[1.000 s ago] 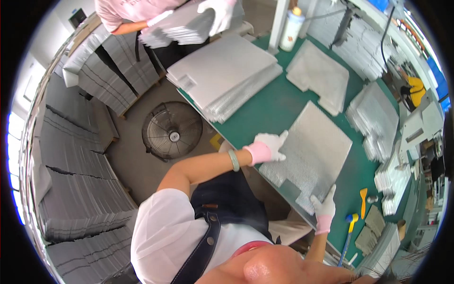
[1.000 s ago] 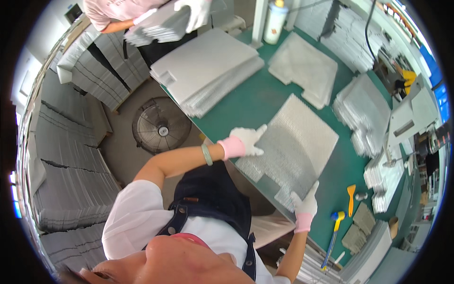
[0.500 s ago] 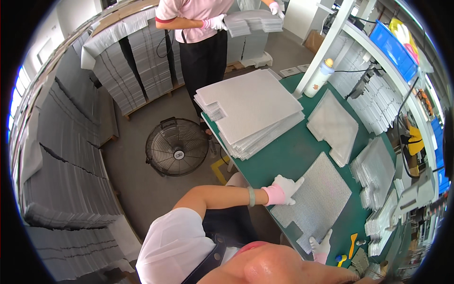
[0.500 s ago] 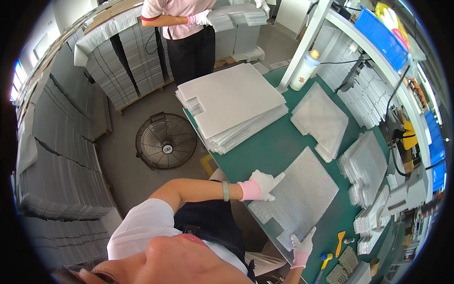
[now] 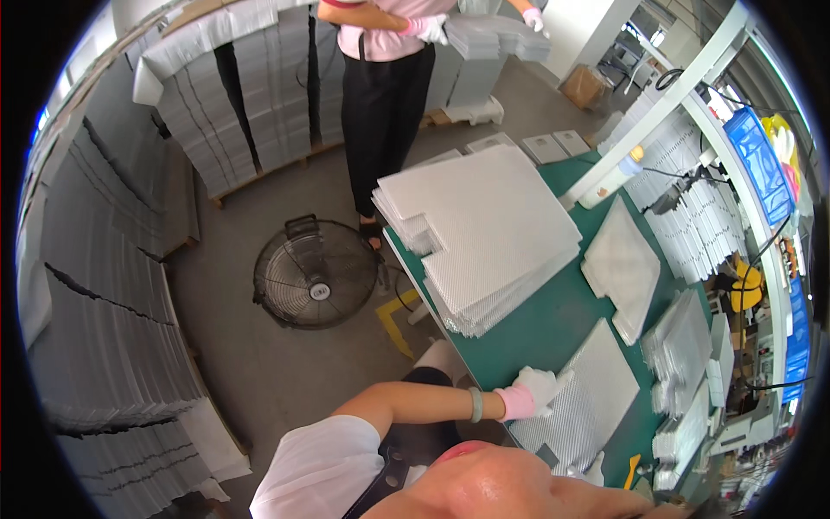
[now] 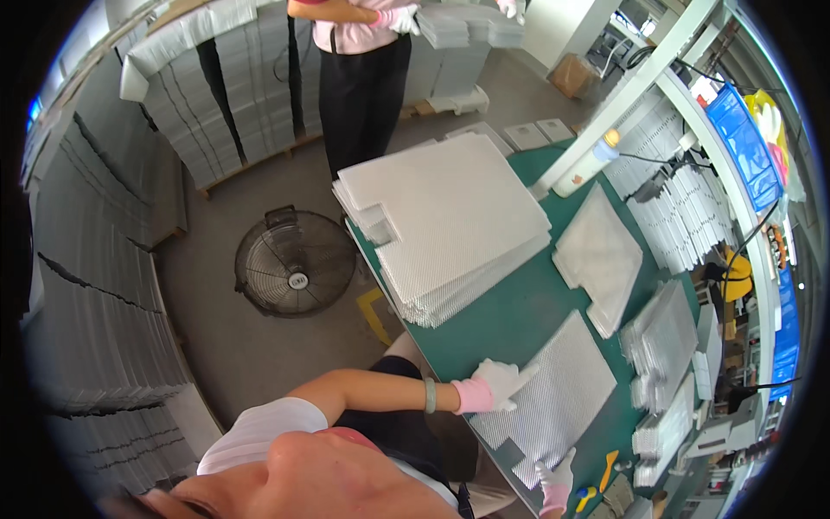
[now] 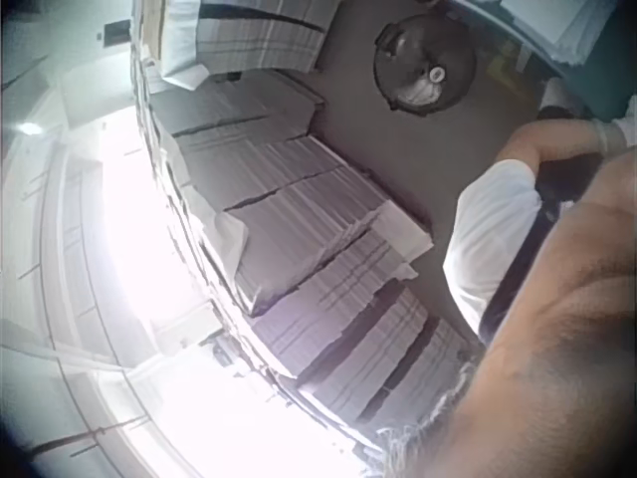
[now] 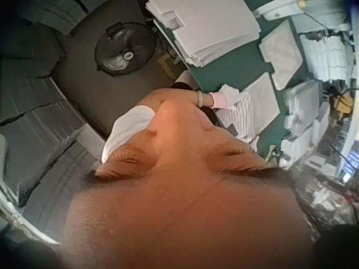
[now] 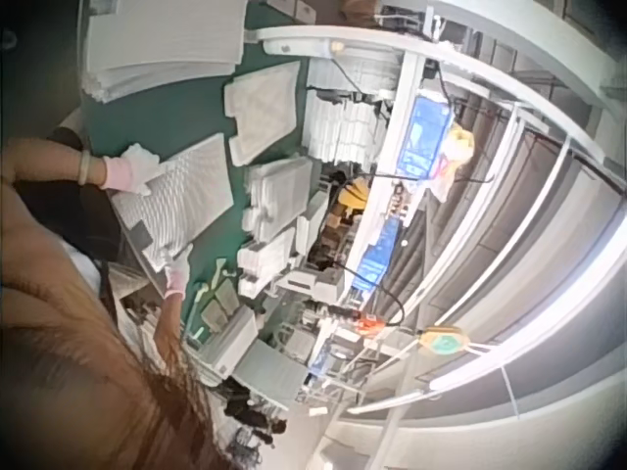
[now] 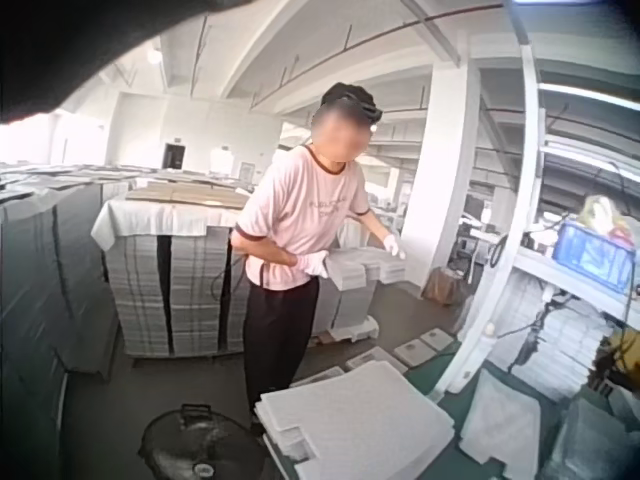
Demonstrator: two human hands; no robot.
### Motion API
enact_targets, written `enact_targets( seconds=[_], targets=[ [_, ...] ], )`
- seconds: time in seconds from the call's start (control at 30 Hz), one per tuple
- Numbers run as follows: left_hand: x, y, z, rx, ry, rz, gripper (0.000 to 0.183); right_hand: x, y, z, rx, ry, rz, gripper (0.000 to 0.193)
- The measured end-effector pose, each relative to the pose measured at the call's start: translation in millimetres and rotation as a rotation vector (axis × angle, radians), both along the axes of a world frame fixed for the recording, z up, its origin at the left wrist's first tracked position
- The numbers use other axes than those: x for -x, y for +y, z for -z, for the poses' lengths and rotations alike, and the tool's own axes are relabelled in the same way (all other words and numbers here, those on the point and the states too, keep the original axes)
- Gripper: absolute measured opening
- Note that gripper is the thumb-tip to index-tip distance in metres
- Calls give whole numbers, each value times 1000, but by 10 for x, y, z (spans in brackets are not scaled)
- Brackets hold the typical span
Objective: Assembling metal mesh filters by attaching frames and securing them with a power drill and mallet.
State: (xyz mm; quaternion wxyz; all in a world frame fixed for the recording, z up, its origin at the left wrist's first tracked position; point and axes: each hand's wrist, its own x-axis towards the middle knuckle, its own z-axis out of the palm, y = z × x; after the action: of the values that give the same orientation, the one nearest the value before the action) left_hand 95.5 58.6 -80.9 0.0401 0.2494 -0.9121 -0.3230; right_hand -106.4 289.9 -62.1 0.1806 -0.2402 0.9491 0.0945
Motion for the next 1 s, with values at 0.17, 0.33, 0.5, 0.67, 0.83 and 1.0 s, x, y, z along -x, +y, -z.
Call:
enact_targets(
  seconds=[0.17, 0.33, 0.5, 0.67, 0.83, 1.0],
  targets=[
    [-46, -48, 104, 62, 66, -94, 84, -333, -374, -245, -101, 63, -205, 98],
    [-115, -235, -40, 198, 12, -147, 70, -358, -674, -252, -4, 42, -628, 75],
    [251, -124, -72, 635, 389, 3, 62, -45, -264, -76, 162, 242, -725, 63],
    [392, -125, 40, 525, 51, 538, 38, -255, -361, 36, 156, 312, -720, 67],
    [787, -640, -263, 325, 202, 244, 33, -278, -154, 181, 569, 319, -722, 67],
    [1706, -2080, -216, 870, 74, -233, 51, -352, -224, 219, 646, 169, -700, 78]
  ],
)
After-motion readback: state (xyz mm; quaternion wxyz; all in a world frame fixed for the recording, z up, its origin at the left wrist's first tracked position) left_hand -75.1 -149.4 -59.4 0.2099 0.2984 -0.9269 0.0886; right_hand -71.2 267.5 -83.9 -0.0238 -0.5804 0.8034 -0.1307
